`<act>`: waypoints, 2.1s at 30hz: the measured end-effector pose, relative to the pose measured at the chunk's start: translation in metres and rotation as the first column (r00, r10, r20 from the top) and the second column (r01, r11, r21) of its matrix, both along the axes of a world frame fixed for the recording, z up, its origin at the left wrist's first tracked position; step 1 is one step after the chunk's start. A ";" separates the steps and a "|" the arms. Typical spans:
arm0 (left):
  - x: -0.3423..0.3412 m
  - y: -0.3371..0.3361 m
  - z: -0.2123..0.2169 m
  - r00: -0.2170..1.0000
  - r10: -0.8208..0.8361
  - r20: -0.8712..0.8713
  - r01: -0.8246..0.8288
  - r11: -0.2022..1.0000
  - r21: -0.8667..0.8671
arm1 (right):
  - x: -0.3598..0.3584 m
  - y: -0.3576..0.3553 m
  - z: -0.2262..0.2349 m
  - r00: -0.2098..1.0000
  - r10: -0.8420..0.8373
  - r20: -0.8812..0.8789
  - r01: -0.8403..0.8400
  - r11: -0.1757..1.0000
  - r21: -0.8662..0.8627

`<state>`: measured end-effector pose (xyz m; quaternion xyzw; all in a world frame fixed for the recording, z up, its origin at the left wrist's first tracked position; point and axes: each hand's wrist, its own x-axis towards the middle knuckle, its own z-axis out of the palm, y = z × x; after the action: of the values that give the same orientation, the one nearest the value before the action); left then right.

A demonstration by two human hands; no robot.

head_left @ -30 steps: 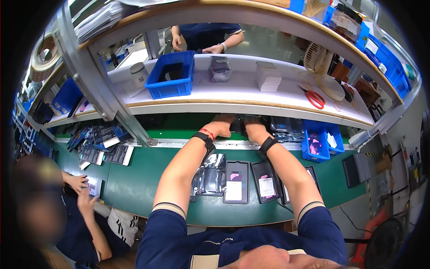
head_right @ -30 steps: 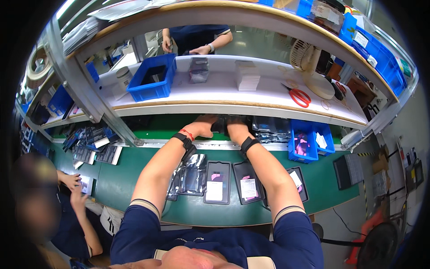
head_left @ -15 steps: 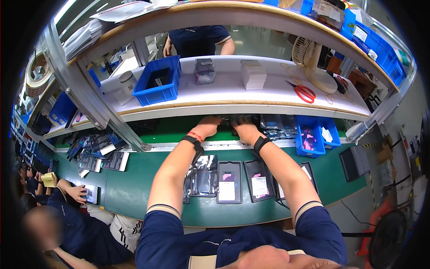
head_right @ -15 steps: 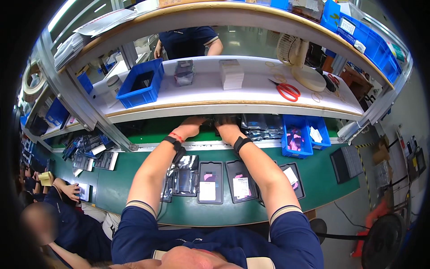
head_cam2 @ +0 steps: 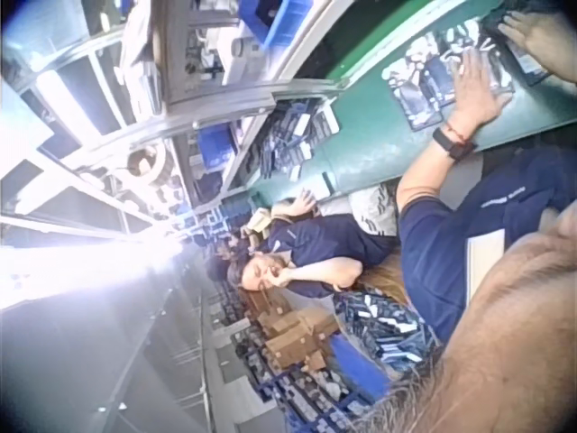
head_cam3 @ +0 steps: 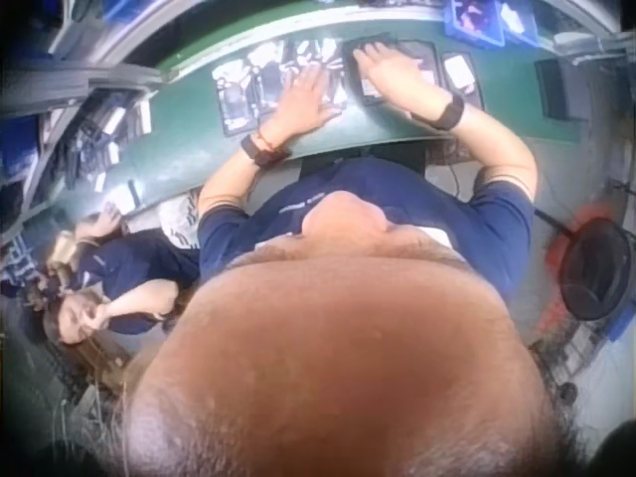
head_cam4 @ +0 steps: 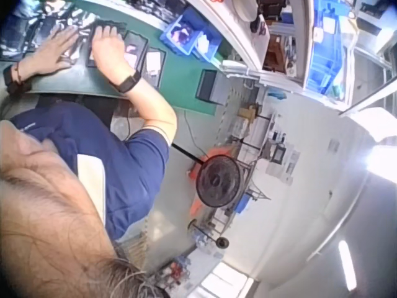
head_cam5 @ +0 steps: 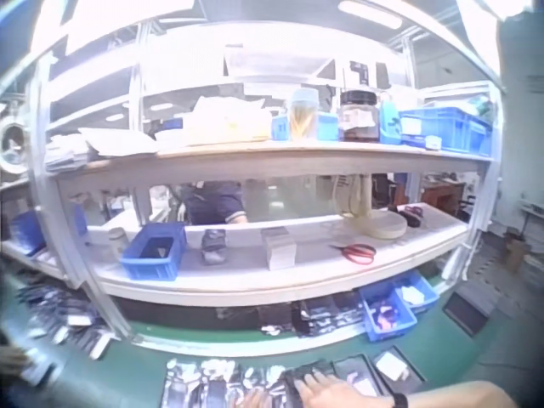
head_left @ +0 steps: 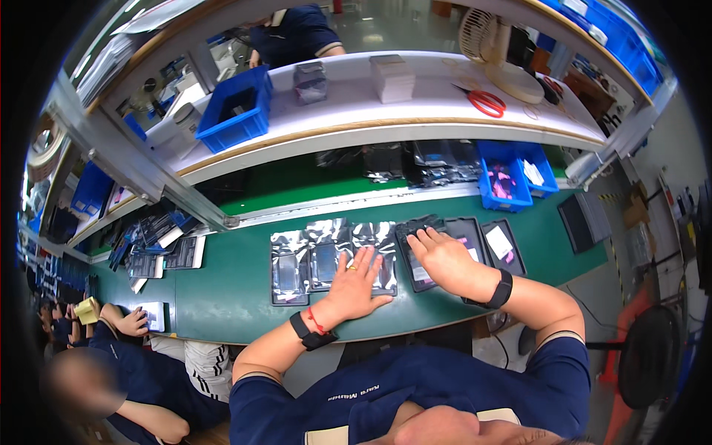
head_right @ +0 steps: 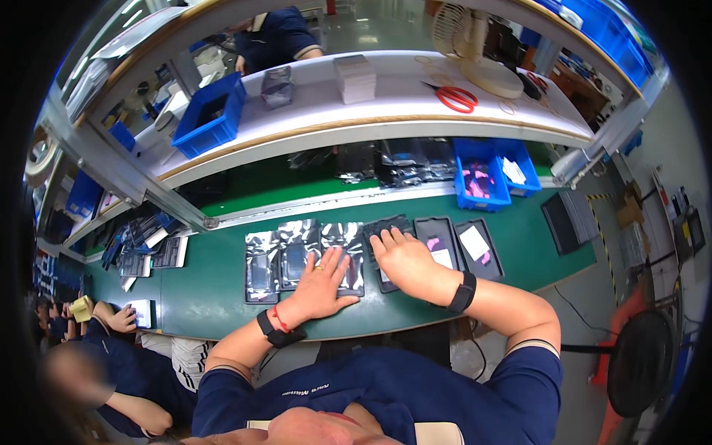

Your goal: The person is assembling electronic components, specifically placing small parts and stickers into plastic housings on an assembly line.

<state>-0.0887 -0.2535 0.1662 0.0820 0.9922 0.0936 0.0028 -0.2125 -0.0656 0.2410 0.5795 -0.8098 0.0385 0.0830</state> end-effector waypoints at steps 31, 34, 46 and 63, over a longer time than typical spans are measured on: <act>-0.151 -0.046 0.053 0.974 0.227 -0.020 -0.228 0.970 -0.081 | -0.003 0.092 -0.062 0.633 -0.731 0.253 0.736 0.670 0.095; -0.174 -0.055 0.033 0.927 0.363 -0.093 -0.373 0.915 -0.154 | -0.002 0.078 -0.042 0.696 -0.696 0.177 0.706 0.708 0.005; -0.192 -0.057 0.036 0.926 0.341 0.164 -0.312 0.933 -0.179 | -0.102 -0.092 -0.028 0.939 -0.297 0.172 0.314 0.946 -0.081; -0.035 -0.031 0.083 0.922 0.265 -0.282 -0.222 0.960 0.173 | -0.148 -0.178 -0.079 0.969 -0.243 0.045 0.247 0.958 -0.147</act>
<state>-0.1233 -0.2846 0.2489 -0.0288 0.9745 0.1476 -0.1665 -0.3610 -0.2440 0.1621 0.4660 -0.8712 0.0970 0.1203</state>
